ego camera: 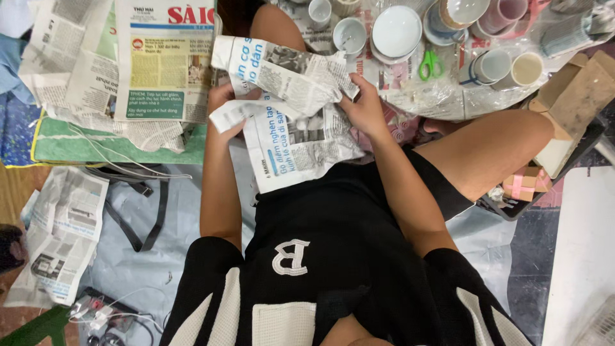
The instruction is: The person sits cross-legged and wraps small ceramic items, such as cups and bowls, with newspaper. They fold the paper around each item and place the wrapped pieces into a black plastic crate. The table is covered with newspaper and various unwrapped ceramics.
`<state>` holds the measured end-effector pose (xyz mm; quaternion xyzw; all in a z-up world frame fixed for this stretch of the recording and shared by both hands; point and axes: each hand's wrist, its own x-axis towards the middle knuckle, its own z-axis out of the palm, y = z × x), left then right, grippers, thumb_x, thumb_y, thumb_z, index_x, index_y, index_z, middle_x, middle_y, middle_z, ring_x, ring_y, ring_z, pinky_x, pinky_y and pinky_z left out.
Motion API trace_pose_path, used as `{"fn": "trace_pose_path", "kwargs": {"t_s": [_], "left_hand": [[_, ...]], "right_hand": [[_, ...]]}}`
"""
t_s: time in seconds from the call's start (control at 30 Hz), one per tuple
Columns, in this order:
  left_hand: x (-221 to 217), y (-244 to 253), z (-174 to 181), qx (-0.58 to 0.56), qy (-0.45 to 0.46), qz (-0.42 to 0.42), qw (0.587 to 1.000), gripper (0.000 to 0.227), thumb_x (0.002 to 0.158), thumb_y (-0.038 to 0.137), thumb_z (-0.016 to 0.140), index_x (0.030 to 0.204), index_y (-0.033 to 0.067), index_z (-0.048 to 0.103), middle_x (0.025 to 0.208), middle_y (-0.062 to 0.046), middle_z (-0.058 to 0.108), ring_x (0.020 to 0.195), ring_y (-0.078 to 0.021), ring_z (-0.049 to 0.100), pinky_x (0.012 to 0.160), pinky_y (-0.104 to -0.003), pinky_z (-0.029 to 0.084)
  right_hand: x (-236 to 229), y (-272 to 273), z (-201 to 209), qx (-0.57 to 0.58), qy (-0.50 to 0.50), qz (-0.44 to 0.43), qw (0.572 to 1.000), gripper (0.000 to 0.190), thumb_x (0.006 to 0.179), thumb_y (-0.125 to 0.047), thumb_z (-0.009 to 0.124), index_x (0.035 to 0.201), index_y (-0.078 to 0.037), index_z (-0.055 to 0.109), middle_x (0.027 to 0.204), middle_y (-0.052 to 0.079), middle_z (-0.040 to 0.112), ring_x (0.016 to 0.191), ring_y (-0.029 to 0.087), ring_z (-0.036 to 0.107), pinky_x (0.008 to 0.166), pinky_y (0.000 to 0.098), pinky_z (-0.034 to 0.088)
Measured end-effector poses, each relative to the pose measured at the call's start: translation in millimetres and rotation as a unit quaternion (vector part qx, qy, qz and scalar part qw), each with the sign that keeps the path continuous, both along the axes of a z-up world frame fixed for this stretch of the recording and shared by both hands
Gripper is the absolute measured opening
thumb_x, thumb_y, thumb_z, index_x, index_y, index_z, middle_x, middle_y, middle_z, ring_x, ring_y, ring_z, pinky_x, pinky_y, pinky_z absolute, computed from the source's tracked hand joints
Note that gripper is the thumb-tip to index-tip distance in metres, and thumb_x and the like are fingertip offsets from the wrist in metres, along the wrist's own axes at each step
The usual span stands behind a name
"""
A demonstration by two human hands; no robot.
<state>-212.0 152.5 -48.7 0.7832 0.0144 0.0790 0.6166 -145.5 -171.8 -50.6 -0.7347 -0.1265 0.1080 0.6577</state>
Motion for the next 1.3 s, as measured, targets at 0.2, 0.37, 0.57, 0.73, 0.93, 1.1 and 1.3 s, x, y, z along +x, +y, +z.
{"fn": "trace_pose_path", "kwargs": {"t_s": [0.2,0.37,0.57,0.73,0.93,1.1,1.3], "left_hand": [[13.7,-2.7,-16.4,-0.297,-0.020,0.012,0.955,0.048,0.070,-0.011,0.077,0.113,0.0083,0.067,0.109,-0.004,0.072,0.099,-0.0138,0.070,0.085,-0.031,0.062],[17.7,28.0,8.4,-0.024,-0.141,-0.062,0.988,0.038,0.075,0.006,0.072,0.112,-0.0030,0.078,0.123,-0.015,0.076,0.115,-0.0277,0.074,0.099,-0.037,0.059],[11.0,26.6,42.4,0.053,-0.188,-0.003,0.981,0.068,0.069,0.043,0.082,0.123,0.0028,0.073,0.135,-0.014,0.066,0.127,-0.0287,0.064,0.109,-0.039,0.053],[-12.3,21.6,48.3,0.228,-0.251,0.092,0.936,0.056,0.082,0.046,0.091,0.118,0.0054,0.079,0.131,-0.012,0.072,0.128,-0.0298,0.065,0.112,-0.043,0.051],[-50.6,20.8,55.5,0.281,-0.241,0.011,0.929,0.038,0.064,0.040,0.081,0.095,0.0171,0.081,0.130,-0.004,0.070,0.128,-0.0268,0.057,0.111,-0.044,0.047],[-72.6,-3.2,67.5,0.374,-0.188,-0.077,0.905,0.021,0.072,0.015,0.088,0.090,0.0188,0.078,0.130,0.000,0.072,0.130,-0.0231,0.059,0.111,-0.042,0.047],[-97.2,-34.3,79.8,0.433,-0.195,-0.158,0.866,0.047,0.071,0.013,0.082,0.118,0.0146,0.078,0.136,-0.003,0.067,0.127,-0.0247,0.059,0.108,-0.046,0.044]], "right_hand": [[5.1,5.9,-35.6,0.049,-0.060,0.012,0.997,0.038,0.083,0.007,0.082,0.116,0.001,0.065,0.111,0.007,0.067,0.102,0.013,0.061,0.090,0.0275,0.050],[7.9,10.8,-39.2,0.047,0.143,-0.059,0.987,0.024,0.090,0.004,0.082,0.103,-0.004,0.063,0.089,0.016,0.069,0.072,0.016,0.062,0.060,0.0270,0.046],[25.9,36.2,-28.8,0.086,-0.007,-0.098,0.991,0.027,0.083,0.013,0.069,0.100,-0.005,0.059,0.101,0.001,0.064,0.079,0.007,0.062,0.062,0.0216,0.050],[22.3,50.4,-31.1,0.091,-0.057,-0.058,0.993,0.024,0.089,0.014,0.069,0.105,-0.003,0.061,0.099,0.004,0.065,0.088,0.011,0.061,0.075,0.0258,0.050],[20.3,47.1,-41.5,0.122,-0.021,-0.110,0.986,0.040,0.091,0.005,0.069,0.124,-0.008,0.051,0.110,0.006,0.059,0.103,0.017,0.059,0.089,0.0316,0.051],[12.6,46.5,-43.9,0.173,-0.022,-0.121,0.977,0.059,0.092,0.001,0.070,0.134,-0.013,0.032,0.119,0.011,0.058,0.111,0.019,0.058,0.099,0.0333,0.049],[1.8,54.1,-54.2,0.182,0.033,-0.063,0.981,0.052,0.094,-0.001,0.073,0.134,-0.008,0.041,0.123,0.010,0.054,0.112,0.020,0.055,0.099,0.0350,0.049]]}}
